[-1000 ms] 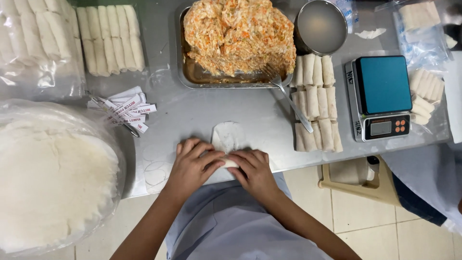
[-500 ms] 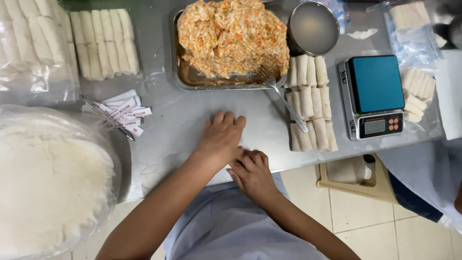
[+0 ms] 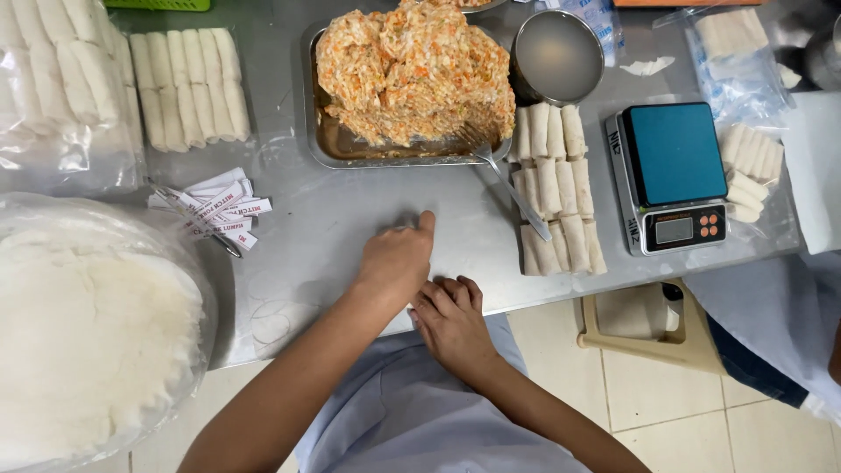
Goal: A person is seen wrapping lumpia by placing a spoonful of filling onto a thin wrapper and rolling it tightly into a cylindrical shape on a metal work surface.
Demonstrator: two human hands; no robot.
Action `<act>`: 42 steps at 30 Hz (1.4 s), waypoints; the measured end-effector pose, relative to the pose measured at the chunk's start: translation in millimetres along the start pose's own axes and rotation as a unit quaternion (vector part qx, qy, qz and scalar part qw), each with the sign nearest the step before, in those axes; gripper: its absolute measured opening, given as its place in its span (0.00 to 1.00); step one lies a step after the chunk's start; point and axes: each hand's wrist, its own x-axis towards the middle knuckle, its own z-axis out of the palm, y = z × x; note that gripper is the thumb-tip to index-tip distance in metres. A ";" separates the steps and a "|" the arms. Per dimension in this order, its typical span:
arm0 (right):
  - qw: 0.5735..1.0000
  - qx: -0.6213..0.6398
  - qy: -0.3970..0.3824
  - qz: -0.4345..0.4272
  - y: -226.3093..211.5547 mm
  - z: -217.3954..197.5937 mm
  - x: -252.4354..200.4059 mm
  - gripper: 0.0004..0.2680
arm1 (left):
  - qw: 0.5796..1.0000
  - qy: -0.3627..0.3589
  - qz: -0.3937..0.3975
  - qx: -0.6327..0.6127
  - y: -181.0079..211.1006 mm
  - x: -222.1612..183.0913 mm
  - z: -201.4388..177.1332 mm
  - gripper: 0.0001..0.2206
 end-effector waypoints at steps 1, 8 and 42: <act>1.000 0.006 -0.005 0.003 -0.7 -1.6 0.4 0.07 | 1.000 0.004 -0.006 -0.007 1.2 -3.8 -5.7 0.16; 1.000 0.019 -0.017 0.010 -1.9 -2.1 1.6 0.11 | 0.993 0.013 0.113 -0.029 -22.6 -1.1 1.1 0.17; 1.000 0.023 -0.007 0.006 -4.3 -10.7 7.3 0.13 | 0.868 0.142 0.422 0.219 -60.9 22.7 -9.2 0.04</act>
